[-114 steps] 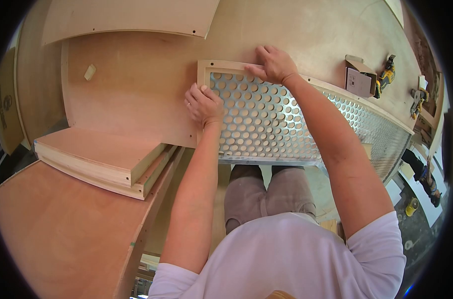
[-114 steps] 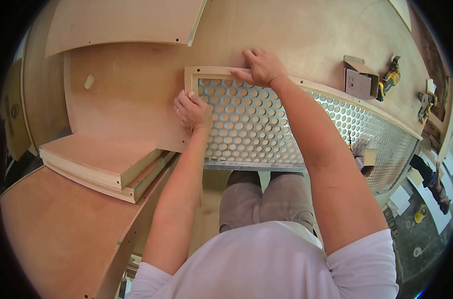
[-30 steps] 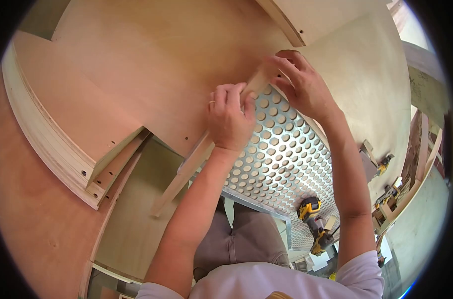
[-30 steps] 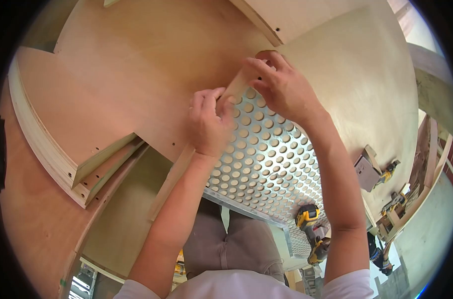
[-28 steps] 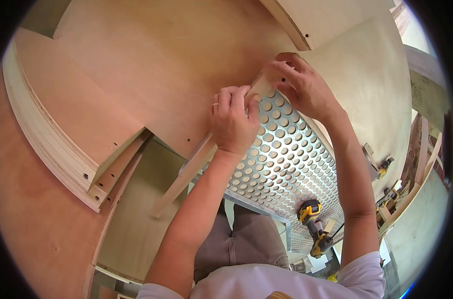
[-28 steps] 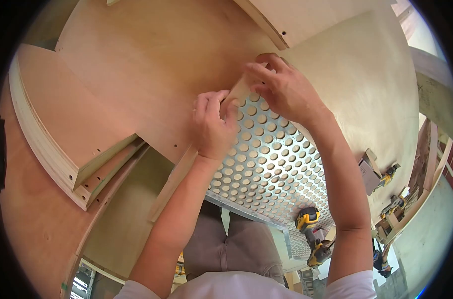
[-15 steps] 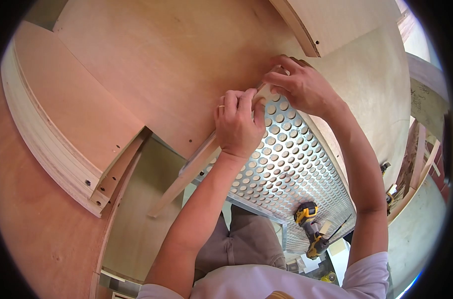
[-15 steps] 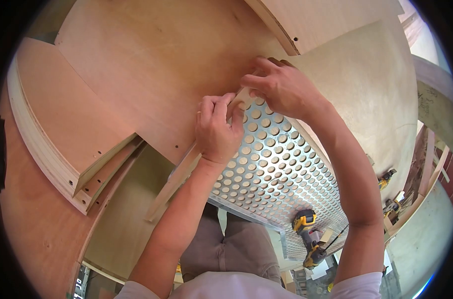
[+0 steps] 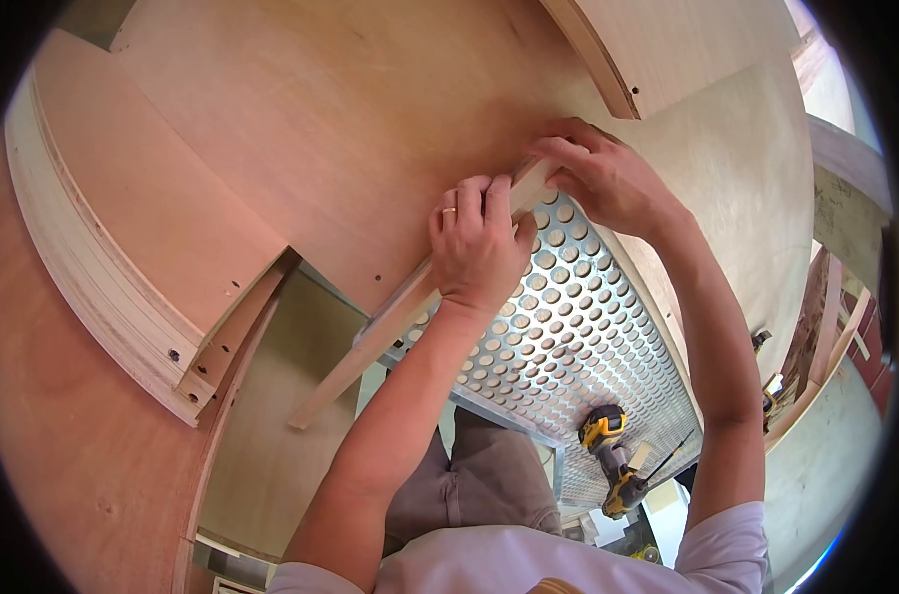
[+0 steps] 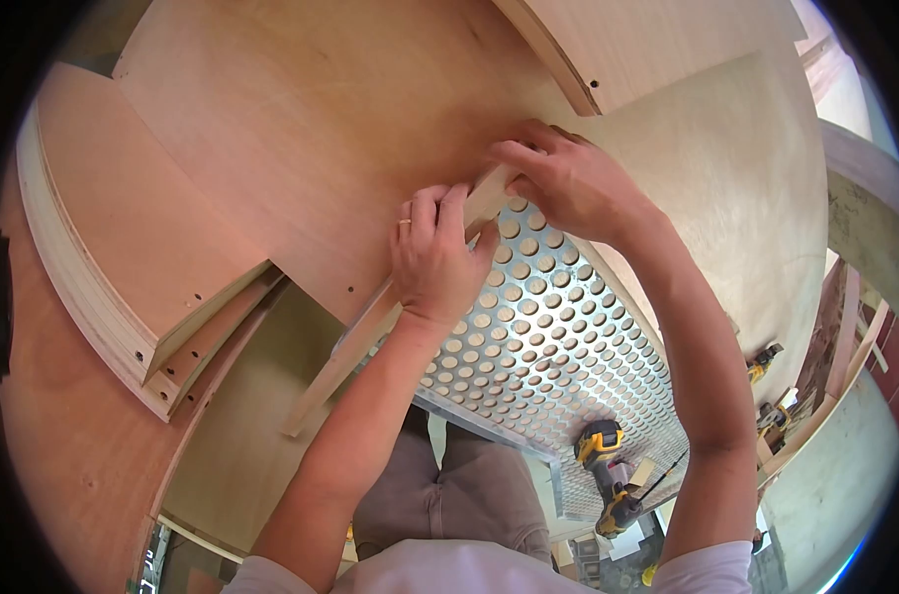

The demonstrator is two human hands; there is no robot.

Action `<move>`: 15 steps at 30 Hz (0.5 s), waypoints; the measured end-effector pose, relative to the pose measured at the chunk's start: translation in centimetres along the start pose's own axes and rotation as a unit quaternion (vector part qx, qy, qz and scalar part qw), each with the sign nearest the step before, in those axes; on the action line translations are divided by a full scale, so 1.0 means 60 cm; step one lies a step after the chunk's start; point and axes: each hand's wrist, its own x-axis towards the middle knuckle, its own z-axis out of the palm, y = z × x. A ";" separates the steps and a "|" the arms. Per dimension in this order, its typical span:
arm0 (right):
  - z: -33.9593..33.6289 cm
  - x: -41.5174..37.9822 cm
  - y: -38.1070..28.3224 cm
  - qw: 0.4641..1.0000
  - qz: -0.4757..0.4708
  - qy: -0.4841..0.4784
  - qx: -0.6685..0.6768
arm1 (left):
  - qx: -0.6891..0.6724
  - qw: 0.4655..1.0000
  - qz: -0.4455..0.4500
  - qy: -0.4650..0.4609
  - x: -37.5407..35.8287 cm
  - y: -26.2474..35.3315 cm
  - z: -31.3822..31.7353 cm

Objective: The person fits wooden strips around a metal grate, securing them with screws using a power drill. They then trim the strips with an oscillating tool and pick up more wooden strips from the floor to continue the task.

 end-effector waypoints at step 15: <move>0.010 0.013 -0.015 0.956 -0.176 0.009 -0.235 | -0.045 0.999 -0.003 -0.031 -0.015 -0.008 -0.023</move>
